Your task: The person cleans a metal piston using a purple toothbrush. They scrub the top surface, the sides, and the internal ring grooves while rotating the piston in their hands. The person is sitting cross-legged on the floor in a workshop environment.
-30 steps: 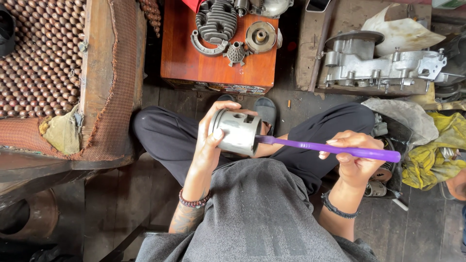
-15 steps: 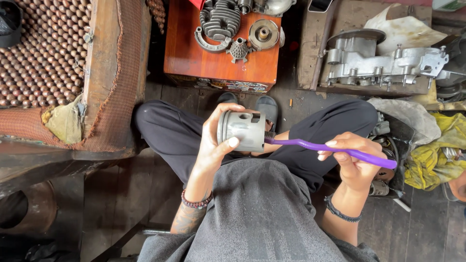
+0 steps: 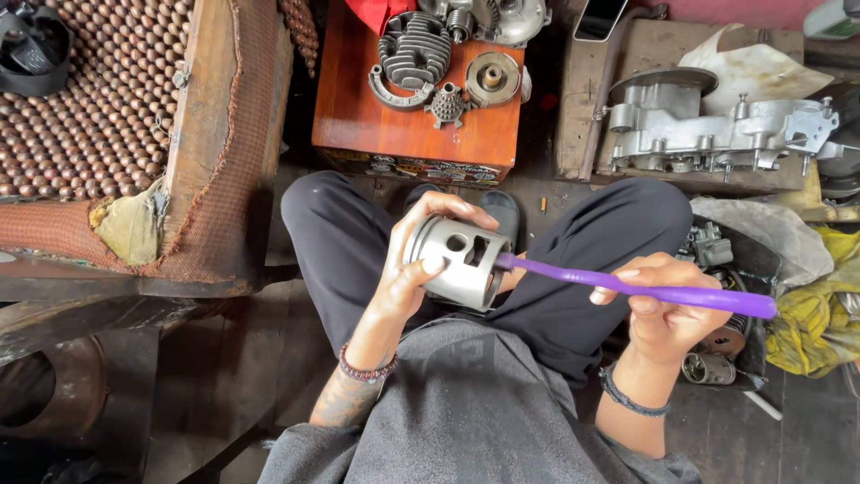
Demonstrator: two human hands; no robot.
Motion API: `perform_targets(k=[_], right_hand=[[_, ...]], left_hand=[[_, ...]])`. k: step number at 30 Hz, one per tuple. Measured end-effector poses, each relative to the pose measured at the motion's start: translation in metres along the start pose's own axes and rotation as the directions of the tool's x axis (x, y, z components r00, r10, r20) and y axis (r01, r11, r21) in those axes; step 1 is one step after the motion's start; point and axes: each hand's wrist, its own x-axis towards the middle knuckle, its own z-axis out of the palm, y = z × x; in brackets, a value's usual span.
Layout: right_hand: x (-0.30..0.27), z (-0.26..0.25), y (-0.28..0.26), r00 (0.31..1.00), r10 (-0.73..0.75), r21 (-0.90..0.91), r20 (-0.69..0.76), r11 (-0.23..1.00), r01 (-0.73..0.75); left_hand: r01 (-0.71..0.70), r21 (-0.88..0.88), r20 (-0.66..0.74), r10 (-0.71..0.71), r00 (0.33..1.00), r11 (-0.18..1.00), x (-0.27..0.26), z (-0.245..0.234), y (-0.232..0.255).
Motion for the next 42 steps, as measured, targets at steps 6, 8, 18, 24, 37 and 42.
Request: perform_targets(k=[6,8,18,24,37,42], right_hand=[[0.023,0.02,0.006,0.98,-0.18,-0.1,-0.083,0.98,0.171],[0.033,0.019,0.018,0.965,-0.232,-0.014,-0.121,0.973,0.232],[0.039,0.003,0.038,0.948,-0.308,0.097,-0.083,0.944,0.315],[0.039,0.021,0.021,0.921,-0.266,-0.014,-0.283,0.962,0.274],[0.11,0.072,-0.03,0.808,-0.526,-0.07,-0.266,0.847,0.528],[0.171,0.103,-0.027,0.873,-0.461,-0.045,-0.159,0.887,0.46]], left_hand=[[-0.062,0.223,0.022,0.059,0.998,0.973,0.029,0.014,0.004],[-0.059,0.243,-0.03,0.069,0.997,0.968,0.04,0.017,0.004],[-0.254,0.132,0.063,0.248,0.967,0.958,0.06,0.021,-0.008],[-0.145,0.243,0.106,0.122,0.987,0.959,0.051,0.025,0.015],[-0.244,-0.286,0.094,0.28,0.955,0.927,0.078,0.003,-0.003],[-0.357,-0.271,0.074,0.389,0.918,0.894,0.149,0.01,-0.005]])
